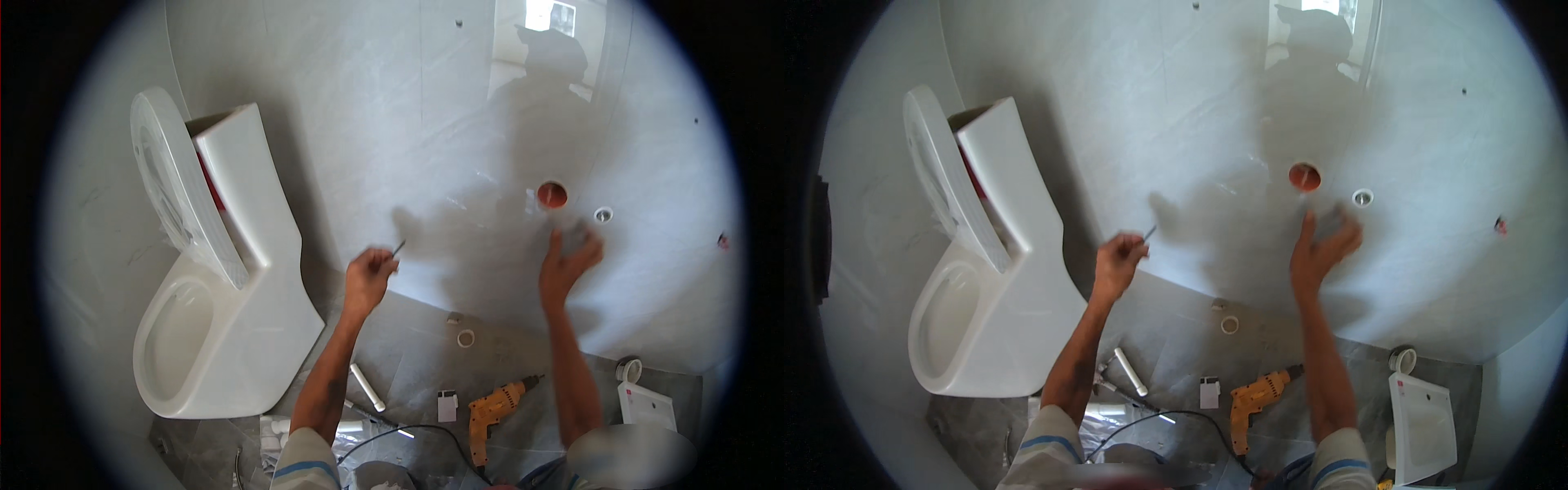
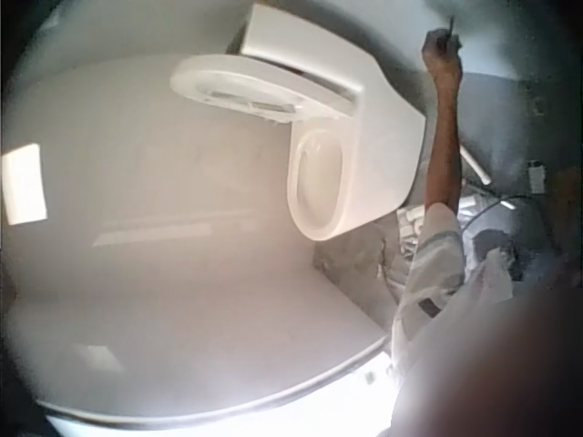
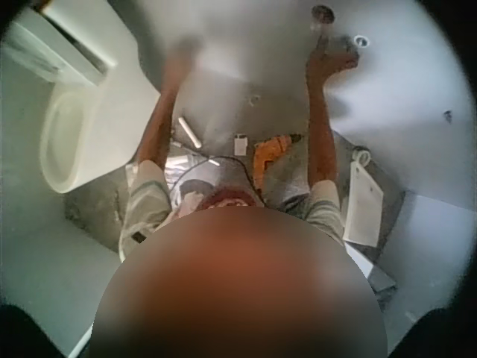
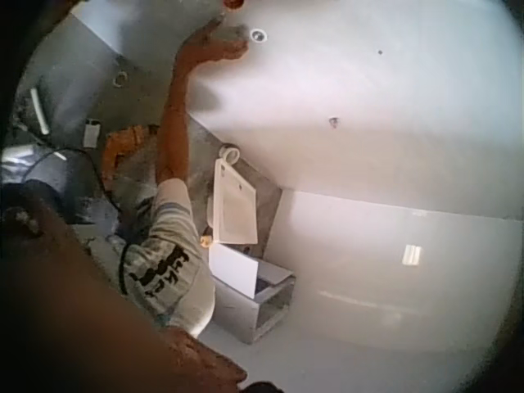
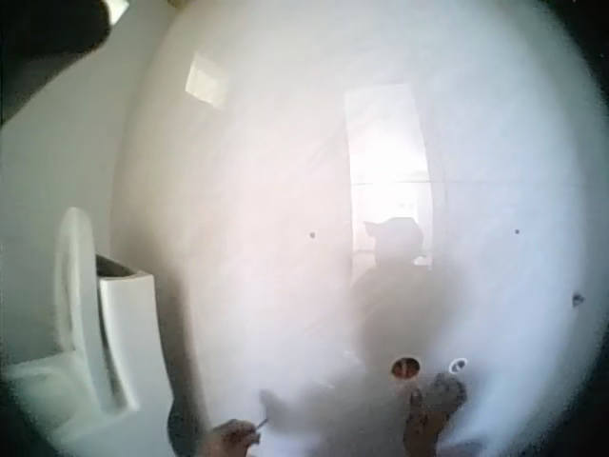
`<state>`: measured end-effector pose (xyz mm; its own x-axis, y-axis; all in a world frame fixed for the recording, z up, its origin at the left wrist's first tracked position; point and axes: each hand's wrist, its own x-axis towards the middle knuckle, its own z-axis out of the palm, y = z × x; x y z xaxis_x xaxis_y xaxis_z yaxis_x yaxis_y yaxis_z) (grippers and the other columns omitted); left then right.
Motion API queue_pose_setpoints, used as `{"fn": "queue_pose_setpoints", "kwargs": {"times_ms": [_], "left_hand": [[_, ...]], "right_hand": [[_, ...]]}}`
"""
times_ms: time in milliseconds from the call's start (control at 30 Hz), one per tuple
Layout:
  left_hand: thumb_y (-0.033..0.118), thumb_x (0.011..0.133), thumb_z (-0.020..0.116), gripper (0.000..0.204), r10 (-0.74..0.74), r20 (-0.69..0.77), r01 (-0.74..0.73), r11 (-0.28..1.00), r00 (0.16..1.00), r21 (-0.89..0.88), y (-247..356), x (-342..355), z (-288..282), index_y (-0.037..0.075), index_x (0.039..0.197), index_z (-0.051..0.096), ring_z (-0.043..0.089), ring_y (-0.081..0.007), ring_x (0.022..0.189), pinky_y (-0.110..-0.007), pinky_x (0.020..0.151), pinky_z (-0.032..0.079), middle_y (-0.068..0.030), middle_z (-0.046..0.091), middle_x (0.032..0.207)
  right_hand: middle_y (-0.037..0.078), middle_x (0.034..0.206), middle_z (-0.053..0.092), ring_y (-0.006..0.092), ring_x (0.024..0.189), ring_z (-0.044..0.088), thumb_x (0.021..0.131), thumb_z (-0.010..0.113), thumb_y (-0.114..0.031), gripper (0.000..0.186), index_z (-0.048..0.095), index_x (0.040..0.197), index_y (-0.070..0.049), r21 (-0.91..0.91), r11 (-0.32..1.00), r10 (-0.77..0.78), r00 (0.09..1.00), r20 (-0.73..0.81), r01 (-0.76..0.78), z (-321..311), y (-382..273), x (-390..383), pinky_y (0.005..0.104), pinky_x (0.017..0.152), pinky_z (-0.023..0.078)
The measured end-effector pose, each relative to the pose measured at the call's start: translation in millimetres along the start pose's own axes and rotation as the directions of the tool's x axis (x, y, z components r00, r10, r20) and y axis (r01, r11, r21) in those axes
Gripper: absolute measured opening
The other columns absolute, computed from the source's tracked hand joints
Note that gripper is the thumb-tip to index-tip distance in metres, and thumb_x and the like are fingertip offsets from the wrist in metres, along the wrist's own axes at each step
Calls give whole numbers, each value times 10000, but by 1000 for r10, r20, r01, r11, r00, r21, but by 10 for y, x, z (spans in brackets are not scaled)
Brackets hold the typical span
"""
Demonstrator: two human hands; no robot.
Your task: Drilling holes into a bathroom wall and inserting wall plugs for fixture installation.
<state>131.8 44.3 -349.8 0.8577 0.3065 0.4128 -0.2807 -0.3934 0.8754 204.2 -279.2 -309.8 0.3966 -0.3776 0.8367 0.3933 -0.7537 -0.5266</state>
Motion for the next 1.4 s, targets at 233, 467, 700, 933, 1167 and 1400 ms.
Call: {"fn": "queue_pose_setpoints", "kwargs": {"times_ms": [233,467,700,933,1167,1400], "left_hand": [[109,848,727,153,165,-153,-198,953,974,-228,1911,1128,102,-13,926,677,572,-103,713,-267,683,474,-28,653,767],[145,852,734,173,418,-284,-456,886,863,-81,2583,1526,121,-17,898,693,575,-133,688,-289,683,479,-52,650,748],[147,863,718,189,350,-216,-373,925,912,-76,2717,1820,216,-36,904,695,630,-161,713,-304,661,493,-108,688,786],[151,832,751,188,384,-234,-388,921,893,33,2793,1916,265,-22,888,705,617,-152,628,-294,616,492,-114,691,723],[189,830,757,223,360,-120,-343,928,925,145,3026,2056,220,-25,864,704,612,-151,636,-304,628,497,-106,693,730],[190,816,770,227,401,-64,-366,881,914,301,3139,2164,370,-17,844,680,612,-164,640,-305,635,493,-96,687,726]], "right_hand": [[160,1297,410,343,1210,366,880,682,-332,473,523,1231,-57,69,816,-546,805,-230,573,218,-1335,2229,481,975,280],[54,1254,433,254,1249,364,859,636,-488,405,569,1138,-202,-480,639,-728,674,-125,601,603,-1388,2327,450,883,227],[41,1240,435,276,1247,359,846,625,-543,446,534,1147,-227,-523,627,-722,684,-109,578,664,-1393,2374,465,870,230],[35,1237,436,277,1245,356,824,657,-534,449,535,1127,-227,-501,628,-737,662,-136,596,709,-1331,2401,467,855,237],[17,1230,442,256,1244,360,795,693,-523,442,536,1091,-234,-442,653,-733,661,-163,615,678,-1361,2393,470,833,258],[4,1205,438,249,1225,368,790,695,-529,434,538,1084,-249,-419,673,-712,687,-145,609,651,-1299,2385,479,837,271]]}}
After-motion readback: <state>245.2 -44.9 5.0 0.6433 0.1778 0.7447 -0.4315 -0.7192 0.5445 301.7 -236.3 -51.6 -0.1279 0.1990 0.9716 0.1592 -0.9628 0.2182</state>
